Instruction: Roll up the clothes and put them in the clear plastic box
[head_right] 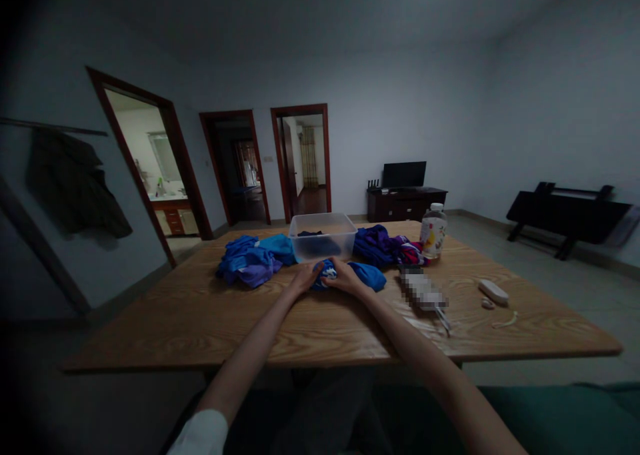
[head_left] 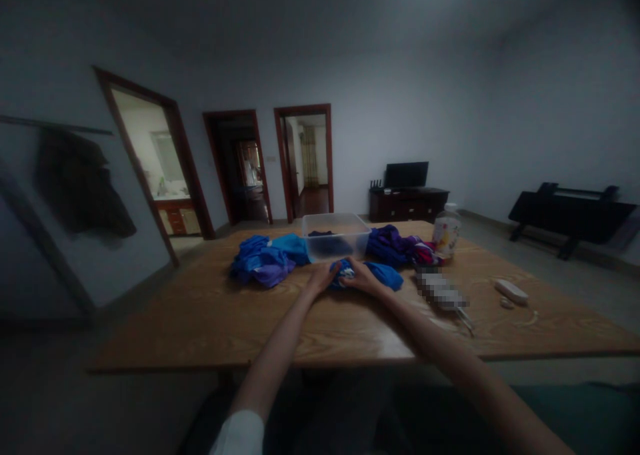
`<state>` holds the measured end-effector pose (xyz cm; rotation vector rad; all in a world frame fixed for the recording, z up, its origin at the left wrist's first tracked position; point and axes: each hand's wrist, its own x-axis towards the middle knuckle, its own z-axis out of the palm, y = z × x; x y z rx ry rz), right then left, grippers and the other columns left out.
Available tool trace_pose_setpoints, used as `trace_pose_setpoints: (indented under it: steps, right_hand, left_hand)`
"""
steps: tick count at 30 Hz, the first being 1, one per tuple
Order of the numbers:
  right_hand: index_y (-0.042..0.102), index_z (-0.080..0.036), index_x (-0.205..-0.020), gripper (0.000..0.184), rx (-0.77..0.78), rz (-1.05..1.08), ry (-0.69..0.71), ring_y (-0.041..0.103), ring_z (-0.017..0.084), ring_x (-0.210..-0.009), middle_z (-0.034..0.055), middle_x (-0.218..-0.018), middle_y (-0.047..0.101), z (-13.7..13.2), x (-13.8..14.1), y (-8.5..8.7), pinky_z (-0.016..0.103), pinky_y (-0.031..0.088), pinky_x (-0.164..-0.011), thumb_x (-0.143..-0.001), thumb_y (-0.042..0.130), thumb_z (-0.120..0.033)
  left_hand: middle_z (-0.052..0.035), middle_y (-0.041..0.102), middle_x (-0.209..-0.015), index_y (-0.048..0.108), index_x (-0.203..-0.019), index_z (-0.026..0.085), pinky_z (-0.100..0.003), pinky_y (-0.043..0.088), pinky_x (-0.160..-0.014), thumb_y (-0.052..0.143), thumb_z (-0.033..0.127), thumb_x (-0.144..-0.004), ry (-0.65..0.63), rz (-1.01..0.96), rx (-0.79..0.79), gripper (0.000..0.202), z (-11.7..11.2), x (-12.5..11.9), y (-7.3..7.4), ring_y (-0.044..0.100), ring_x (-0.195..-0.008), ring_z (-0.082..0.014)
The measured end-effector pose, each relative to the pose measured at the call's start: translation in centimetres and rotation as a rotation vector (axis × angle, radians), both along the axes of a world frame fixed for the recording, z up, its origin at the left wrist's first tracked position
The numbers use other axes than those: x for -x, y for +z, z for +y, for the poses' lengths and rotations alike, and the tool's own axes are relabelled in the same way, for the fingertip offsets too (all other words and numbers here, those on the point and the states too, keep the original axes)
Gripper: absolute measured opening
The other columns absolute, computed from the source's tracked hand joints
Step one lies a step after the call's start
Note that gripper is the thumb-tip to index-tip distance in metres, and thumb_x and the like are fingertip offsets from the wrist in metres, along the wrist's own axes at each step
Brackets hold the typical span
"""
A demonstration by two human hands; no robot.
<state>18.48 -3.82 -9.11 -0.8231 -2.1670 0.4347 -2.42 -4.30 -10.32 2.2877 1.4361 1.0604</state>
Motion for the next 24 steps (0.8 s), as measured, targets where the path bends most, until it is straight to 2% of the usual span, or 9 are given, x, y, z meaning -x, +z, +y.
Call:
trace_pose_setpoints:
  steps: [6, 14, 18, 24]
  right_hand:
    - [0.057, -0.021, -0.109, 0.038, -0.069, 0.002, -0.014, 0.066, 0.026, -0.091, 0.0086, -0.104, 0.067, -1.0, 0.6, 0.5, 0.036, 0.052, -0.082, -0.081, 0.070, -0.042]
    - [0.059, -0.021, -0.115, 0.044, -0.065, 0.010, -0.006, 0.067, 0.027, -0.095, 0.0095, -0.108, 0.068, -0.6, 0.3, 0.1, 0.038, 0.053, -0.086, -0.085, 0.069, -0.052]
    - [0.060, -0.021, -0.121, 0.054, 0.003, -0.069, 0.017, 0.068, 0.028, -0.096, 0.0100, -0.113, 0.070, -0.6, -0.1, 0.5, 0.036, 0.053, -0.086, -0.084, 0.071, -0.059]
    - [0.061, -0.019, -0.124, 0.058, 0.052, -0.134, 0.027, 0.068, 0.025, -0.086, 0.0098, -0.105, 0.073, -0.8, -0.5, 1.0, 0.033, 0.051, -0.076, -0.086, 0.072, -0.061]
  left_hand:
    - [-0.0126, 0.077, -0.117, 0.075, -0.120, 0.018, -0.038, 0.051, -0.102, 0.038, 0.075, -0.098, 0.007, 0.026, -0.012, 0.071, 0.2, 0.0, 0.1, 0.071, -0.108, -0.0293]
    - [-0.0124, 0.077, -0.117, 0.074, -0.123, 0.018, -0.039, 0.050, -0.103, 0.043, 0.073, -0.097, 0.070, 0.026, -0.007, 0.069, -0.3, -0.3, 0.5, 0.070, -0.110, -0.0299]
    - [-0.0101, 0.078, -0.115, 0.075, -0.122, 0.020, -0.037, 0.052, -0.101, 0.047, 0.070, -0.097, 0.087, 0.000, 0.019, 0.063, -0.7, -0.4, 0.6, 0.070, -0.111, -0.0294]
    - [-0.0116, 0.077, -0.119, 0.075, -0.121, 0.019, -0.040, 0.053, -0.100, 0.045, 0.069, -0.098, 0.085, -0.024, 0.012, 0.063, -0.6, -0.4, 0.5, 0.071, -0.109, -0.0304]
